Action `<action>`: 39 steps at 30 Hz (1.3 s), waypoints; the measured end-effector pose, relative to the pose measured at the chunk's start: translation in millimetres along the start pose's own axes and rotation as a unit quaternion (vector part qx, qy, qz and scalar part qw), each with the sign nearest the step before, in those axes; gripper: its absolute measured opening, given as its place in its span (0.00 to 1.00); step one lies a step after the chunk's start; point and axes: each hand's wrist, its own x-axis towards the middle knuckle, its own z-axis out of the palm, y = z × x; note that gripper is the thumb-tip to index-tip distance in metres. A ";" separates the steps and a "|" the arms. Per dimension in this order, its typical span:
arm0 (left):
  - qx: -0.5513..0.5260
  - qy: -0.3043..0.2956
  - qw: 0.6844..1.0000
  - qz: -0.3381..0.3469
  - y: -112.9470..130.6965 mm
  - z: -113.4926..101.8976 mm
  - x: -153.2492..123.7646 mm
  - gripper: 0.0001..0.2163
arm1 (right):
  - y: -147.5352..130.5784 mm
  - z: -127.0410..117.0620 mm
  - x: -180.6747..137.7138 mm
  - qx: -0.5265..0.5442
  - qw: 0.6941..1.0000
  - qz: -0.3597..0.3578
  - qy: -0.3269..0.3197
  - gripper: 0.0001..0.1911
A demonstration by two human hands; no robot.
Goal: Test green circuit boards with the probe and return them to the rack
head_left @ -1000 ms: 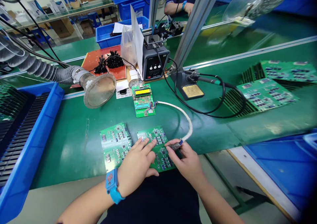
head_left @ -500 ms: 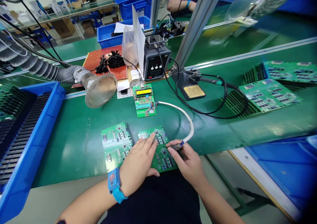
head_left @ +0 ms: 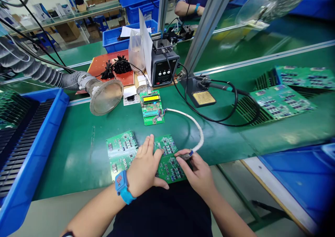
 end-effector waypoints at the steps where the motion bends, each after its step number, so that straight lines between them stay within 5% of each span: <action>1: -0.002 -0.002 1.000 0.000 -1.2 0.4 1.2 0.46 | 0.4 0.1 0.1 0.001 1.000 0.000 -0.001 0.03; 10: 0.035 0.007 0.999 0.004 -1.5 6.1 2.5 0.53 | 1.5 1.4 -0.7 0.012 1.000 0.004 -0.001 0.03; 39: 0.026 0.009 1.000 -0.006 -1.1 3.2 2.2 0.52 | 2.8 1.0 -2.1 0.009 1.000 0.017 0.000 0.04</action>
